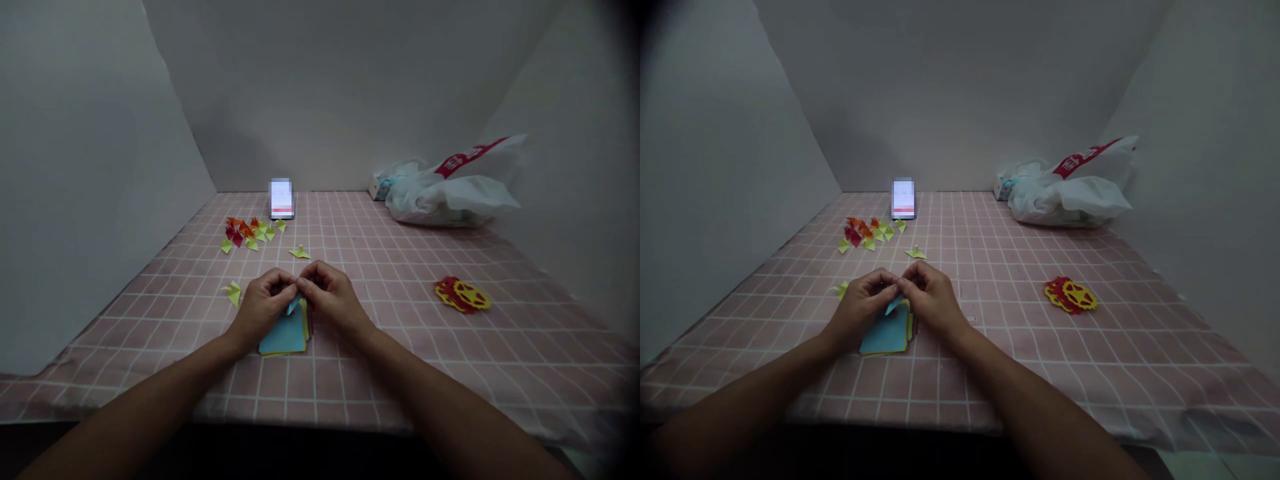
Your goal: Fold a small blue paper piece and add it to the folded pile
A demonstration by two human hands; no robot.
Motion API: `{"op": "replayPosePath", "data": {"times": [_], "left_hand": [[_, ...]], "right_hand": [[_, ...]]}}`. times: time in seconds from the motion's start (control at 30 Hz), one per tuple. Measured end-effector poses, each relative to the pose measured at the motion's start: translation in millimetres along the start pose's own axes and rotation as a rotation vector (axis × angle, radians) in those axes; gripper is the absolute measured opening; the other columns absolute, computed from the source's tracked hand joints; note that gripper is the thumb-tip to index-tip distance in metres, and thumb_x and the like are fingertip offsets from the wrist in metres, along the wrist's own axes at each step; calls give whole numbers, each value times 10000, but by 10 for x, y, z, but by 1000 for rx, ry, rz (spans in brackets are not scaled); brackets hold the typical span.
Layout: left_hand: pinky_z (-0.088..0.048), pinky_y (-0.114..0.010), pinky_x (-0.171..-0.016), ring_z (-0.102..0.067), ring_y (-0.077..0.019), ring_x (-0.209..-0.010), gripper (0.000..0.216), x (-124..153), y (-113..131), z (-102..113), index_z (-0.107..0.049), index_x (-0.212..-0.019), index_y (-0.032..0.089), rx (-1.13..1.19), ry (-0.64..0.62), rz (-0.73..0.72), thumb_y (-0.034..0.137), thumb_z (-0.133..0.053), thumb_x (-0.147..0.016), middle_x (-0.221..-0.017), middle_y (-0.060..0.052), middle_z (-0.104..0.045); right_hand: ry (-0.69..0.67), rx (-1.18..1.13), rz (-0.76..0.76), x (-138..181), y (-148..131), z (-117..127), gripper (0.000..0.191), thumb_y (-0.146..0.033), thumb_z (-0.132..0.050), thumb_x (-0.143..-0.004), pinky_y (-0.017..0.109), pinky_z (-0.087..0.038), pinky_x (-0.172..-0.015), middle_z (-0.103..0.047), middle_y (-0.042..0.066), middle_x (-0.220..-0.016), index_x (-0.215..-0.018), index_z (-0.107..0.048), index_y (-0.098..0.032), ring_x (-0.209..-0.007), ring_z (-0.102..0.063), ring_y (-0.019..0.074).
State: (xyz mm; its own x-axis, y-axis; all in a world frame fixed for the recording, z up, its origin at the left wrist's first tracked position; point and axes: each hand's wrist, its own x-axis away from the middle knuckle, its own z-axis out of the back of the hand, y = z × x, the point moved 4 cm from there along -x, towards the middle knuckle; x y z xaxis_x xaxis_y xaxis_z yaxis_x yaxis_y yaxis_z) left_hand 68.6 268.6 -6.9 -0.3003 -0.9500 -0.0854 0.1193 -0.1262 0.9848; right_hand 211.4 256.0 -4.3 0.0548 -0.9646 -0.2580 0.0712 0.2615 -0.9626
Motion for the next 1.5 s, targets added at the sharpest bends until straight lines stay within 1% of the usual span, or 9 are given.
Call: {"op": "replayPosePath", "data": {"times": [0.17,0.3,0.47,0.57,0.67,0.9,1.07,1.27,1.5], "left_hand": [[-400,-222,-605,-502,-109,-670,167,-5,3,-10,-644,-788,163,-21,-27,-40,324,-683,-810,-739,11,-574],[-410,-223,-606,-504,-108,-667,159,-10,-18,-9,-645,-805,167,-34,-44,-46,322,-672,-827,-751,10,-583],[-448,-236,-634,-534,-125,-714,171,-23,-65,14,-661,-833,168,-48,-19,-44,339,-665,-844,-785,-5,-603],[-474,-248,-672,-566,-140,-779,168,-34,-85,14,-676,-861,171,-28,-18,-52,337,-676,-839,-843,-22,-624],[-492,-264,-694,-579,-144,-784,183,-41,-104,0,-680,-887,171,4,-39,-28,344,-691,-828,-860,-28,-627],[-478,-267,-695,-589,-142,-767,178,-55,-89,5,-665,-865,171,28,-8,-20,330,-712,-803,-846,-28,-640],[-480,-279,-712,-580,-145,-772,176,-58,-78,2,-660,-901,181,6,6,-58,273,-720,-763,-859,-23,-631],[-483,-293,-747,-571,-154,-813,178,-64,-102,18,-651,-920,186,-22,48,-84,242,-710,-762,-903,-31,-626],[-481,-305,-768,-572,-157,-824,175,-60,-92,12,-647,-937,188,-24,35,-98,224,-693,-772,-934,-36,-622]], "right_hand": [[20,82,9,21,5,15,155,-270,-576,-859,252,-385,-562,-530,-18,-657,-724,-557,-195,-615,-493,124],[18,93,10,13,31,15,218,-302,-523,-893,250,-363,-545,-495,-23,-627,-703,-539,-197,-596,-465,124],[-12,67,6,-16,33,12,205,-326,-595,-856,247,-374,-564,-519,-22,-670,-712,-535,-193,-618,-474,120],[10,96,22,-9,19,26,174,-292,-599,-850,246,-377,-565,-531,-24,-670,-719,-534,-197,-618,-489,120],[42,117,25,3,12,37,159,-268,-586,-849,249,-380,-564,-537,-24,-660,-716,-533,-200,-607,-497,121],[73,107,10,-1,2,39,143,-258,-594,-835,261,-410,-584,-550,-21,-663,-711,-555,-196,-614,-523,125],[108,78,25,-9,0,59,140,-238,-595,-829,260,-410,-580,-550,-25,-651,-700,-557,-198,-604,-524,121],[93,35,17,-3,-8,39,138,-237,-610,-816,250,-420,-550,-571,-28,-628,-692,-565,-197,-567,-548,115],[95,16,-10,3,-15,31,149,-244,-601,-821,247,-433,-532,-565,-35,-593,-693,-539,-200,-535,-558,114]]}}
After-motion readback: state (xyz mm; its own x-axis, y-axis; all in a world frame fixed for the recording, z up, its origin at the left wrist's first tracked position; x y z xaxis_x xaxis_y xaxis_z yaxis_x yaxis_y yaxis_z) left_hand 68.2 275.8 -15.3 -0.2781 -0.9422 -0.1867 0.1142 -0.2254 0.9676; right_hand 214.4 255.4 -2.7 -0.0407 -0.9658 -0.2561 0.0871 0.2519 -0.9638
